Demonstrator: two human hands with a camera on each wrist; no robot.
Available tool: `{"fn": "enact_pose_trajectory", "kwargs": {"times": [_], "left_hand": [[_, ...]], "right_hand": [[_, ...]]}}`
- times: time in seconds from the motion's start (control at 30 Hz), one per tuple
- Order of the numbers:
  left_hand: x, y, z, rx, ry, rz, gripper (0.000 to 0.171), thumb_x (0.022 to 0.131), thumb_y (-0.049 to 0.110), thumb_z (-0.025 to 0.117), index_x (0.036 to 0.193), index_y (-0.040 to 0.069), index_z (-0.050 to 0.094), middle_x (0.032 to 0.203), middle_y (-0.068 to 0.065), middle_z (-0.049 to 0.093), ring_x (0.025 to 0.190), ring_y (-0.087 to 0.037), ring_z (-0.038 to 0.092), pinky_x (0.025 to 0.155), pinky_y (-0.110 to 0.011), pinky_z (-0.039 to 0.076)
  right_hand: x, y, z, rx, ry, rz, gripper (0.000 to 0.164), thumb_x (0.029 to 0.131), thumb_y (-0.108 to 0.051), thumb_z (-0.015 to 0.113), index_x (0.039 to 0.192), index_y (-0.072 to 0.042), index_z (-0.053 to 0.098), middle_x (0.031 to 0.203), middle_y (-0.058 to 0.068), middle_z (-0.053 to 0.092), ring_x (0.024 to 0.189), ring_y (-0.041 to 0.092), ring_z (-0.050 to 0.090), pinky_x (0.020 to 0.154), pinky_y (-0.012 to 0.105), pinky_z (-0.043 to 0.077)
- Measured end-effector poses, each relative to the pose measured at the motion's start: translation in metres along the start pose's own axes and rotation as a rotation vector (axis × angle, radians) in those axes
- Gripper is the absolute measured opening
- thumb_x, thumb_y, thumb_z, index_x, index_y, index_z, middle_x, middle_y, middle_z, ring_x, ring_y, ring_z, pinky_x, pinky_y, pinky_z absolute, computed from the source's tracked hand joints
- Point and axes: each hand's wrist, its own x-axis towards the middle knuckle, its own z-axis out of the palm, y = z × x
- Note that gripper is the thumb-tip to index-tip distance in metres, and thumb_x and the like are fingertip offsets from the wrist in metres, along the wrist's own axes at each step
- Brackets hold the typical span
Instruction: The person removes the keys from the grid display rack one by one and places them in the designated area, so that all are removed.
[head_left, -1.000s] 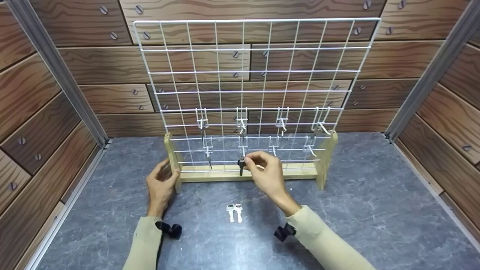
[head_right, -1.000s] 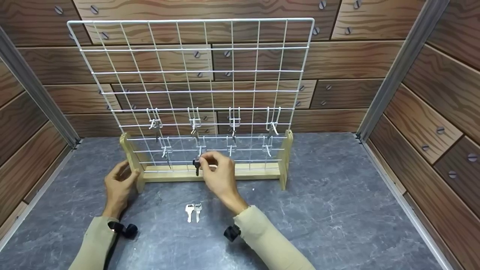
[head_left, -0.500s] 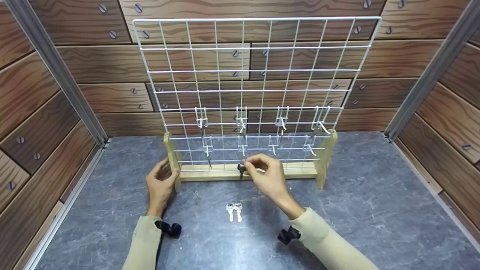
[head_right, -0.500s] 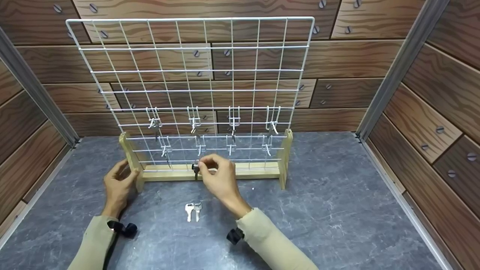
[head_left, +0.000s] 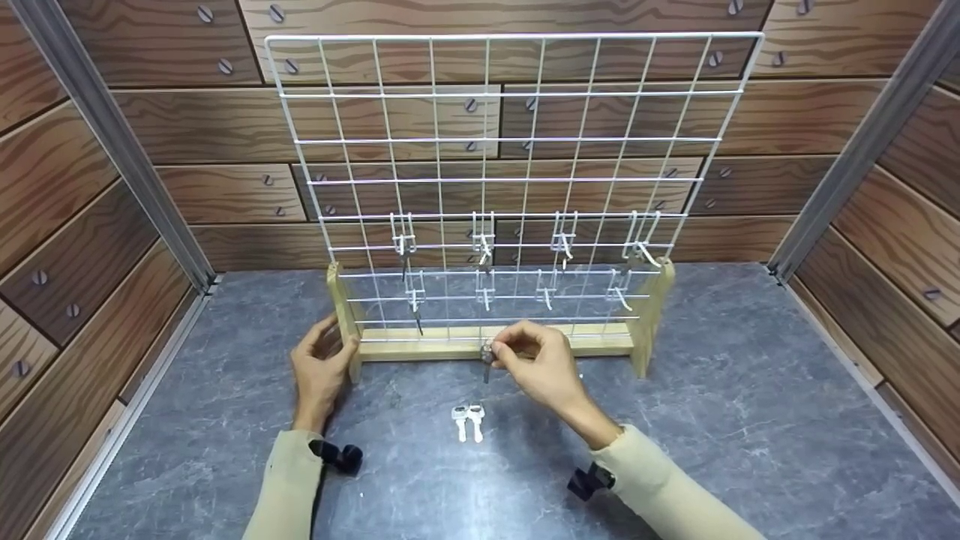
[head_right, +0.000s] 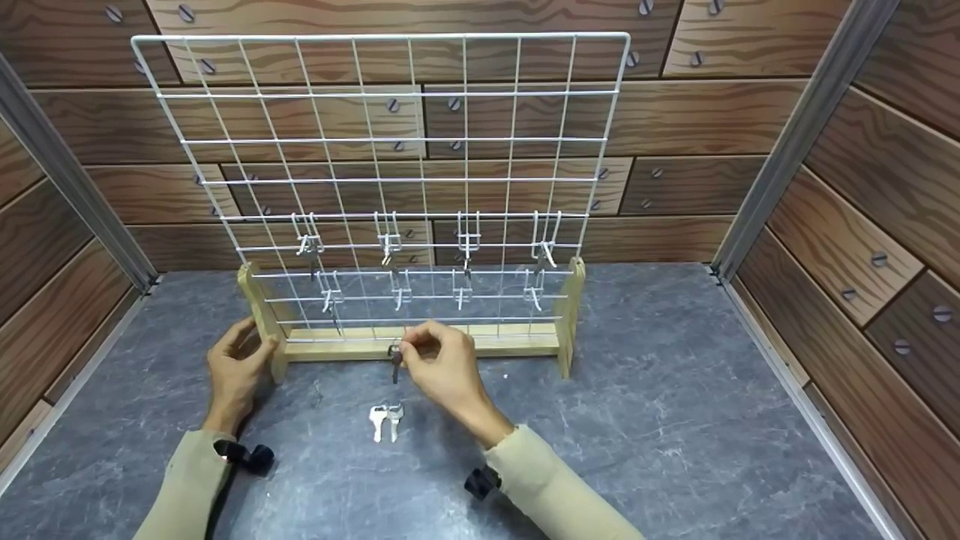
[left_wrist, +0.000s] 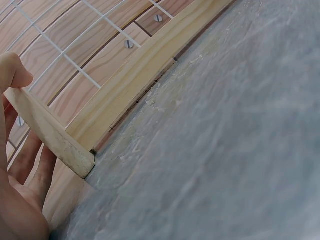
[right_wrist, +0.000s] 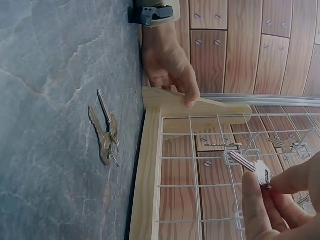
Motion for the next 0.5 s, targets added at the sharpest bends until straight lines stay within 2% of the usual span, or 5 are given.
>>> {"fn": "enact_pose_trajectory", "kwargs": {"times": [0.27,0.5], "left_hand": [[-0.001,-0.001,-0.001,-0.018,-0.005,-0.008,0.048,0.086,-0.014,0.076,0.132,-0.013,0.066,0.128,-0.040,0.067,0.100,-0.005,0.074,0.091,-0.019,0.062],[0.000,0.001,0.000,-0.012,0.000,-0.004,0.047,0.085,-0.014,0.076,0.131,-0.013,0.067,0.127,-0.039,0.068,0.100,-0.006,0.074,0.091,-0.019,0.062]], "right_hand": [[-0.006,0.006,-0.002,0.004,-0.035,0.034,0.005,0.093,0.008,0.072,0.097,0.009,0.072,0.097,0.023,0.076,0.081,0.031,0.076,0.075,0.033,0.068],[-0.009,0.014,-0.006,-0.056,-0.058,0.095,0.004,0.090,0.007,0.075,0.093,0.004,0.075,0.092,0.020,0.077,0.076,0.029,0.077,0.072,0.040,0.069]]}}
